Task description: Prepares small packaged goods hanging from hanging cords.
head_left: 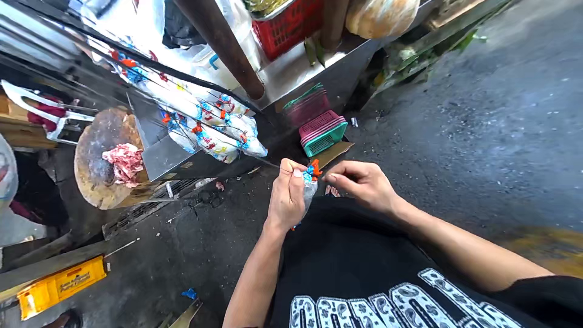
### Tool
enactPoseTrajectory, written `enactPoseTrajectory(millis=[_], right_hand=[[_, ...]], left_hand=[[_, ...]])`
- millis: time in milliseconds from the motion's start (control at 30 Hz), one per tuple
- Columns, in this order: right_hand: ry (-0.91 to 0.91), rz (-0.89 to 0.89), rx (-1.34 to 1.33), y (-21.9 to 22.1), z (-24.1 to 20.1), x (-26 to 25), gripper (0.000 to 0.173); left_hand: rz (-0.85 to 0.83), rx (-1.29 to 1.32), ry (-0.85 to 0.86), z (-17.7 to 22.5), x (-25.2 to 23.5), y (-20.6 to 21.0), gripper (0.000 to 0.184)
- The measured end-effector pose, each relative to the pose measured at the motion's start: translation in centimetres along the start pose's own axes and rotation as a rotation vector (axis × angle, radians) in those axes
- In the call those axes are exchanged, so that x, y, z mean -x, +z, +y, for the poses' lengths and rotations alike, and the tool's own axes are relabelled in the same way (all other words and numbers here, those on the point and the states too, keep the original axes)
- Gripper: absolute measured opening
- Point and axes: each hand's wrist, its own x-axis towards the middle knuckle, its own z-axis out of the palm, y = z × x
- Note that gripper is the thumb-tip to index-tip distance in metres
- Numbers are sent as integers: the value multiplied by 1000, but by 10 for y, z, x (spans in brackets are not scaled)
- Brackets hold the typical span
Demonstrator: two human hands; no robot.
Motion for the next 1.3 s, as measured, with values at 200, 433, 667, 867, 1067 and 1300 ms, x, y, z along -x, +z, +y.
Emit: enactPoseTrajectory(millis=[200,433,667,867,1067,1300], right_hand=[[14,-58,-82,-11,-10,-5,16],[-336,-109,274,9,-26,1,21],[-308,-176,281,12,-21,-5,23],[-117,-129,188,7,-22,-6,26],[160,21,-29,7,-22,-9,12],[-346,84,176,8,-22,-7,28]], left_hand=[[-29,-71,76,1,-3,2,43],[-42,-141,11,-4,-4,7,43],[-62,103,-162,2,2,4,35],[-36,169,-187,5,6,-3,36],[-51,230,-153,3,8,0,32],[-80,193,-98,4,5,2,32]])
